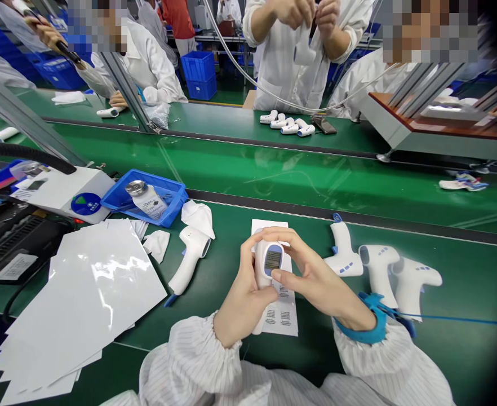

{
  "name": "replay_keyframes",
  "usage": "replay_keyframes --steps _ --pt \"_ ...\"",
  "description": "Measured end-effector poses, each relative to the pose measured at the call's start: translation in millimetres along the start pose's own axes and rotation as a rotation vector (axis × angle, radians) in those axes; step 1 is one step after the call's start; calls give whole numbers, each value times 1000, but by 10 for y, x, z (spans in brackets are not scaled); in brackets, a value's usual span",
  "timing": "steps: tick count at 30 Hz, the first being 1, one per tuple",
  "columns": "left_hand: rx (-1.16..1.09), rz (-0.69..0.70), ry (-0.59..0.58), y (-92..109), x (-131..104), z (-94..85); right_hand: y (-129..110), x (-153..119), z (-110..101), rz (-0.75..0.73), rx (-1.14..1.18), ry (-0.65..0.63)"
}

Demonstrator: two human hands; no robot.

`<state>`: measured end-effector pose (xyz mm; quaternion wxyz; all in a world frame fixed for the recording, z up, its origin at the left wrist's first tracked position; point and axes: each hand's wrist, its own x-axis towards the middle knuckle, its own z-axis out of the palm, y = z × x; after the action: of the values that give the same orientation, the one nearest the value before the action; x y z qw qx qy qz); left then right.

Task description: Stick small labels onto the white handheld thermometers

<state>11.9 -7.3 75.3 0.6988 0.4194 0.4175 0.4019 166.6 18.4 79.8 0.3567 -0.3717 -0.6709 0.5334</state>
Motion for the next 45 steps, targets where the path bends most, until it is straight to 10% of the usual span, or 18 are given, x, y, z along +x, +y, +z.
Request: replay_keyframes --steps 19,27,33,38,45 --pt "-70 -80 44 -12 41 -84 50 77 108 4 -238 214" --pt "-116 -47 148 -17 21 -87 167 104 124 162 77 316" --pt "-121 134 219 -102 212 -135 367 92 329 332 96 -126" --pt "380 177 308 -246 243 -417 887 692 -257 403 -710 228" --pt "719 167 670 -328 54 -887 1241 1355 -1132 291 -1002 402"
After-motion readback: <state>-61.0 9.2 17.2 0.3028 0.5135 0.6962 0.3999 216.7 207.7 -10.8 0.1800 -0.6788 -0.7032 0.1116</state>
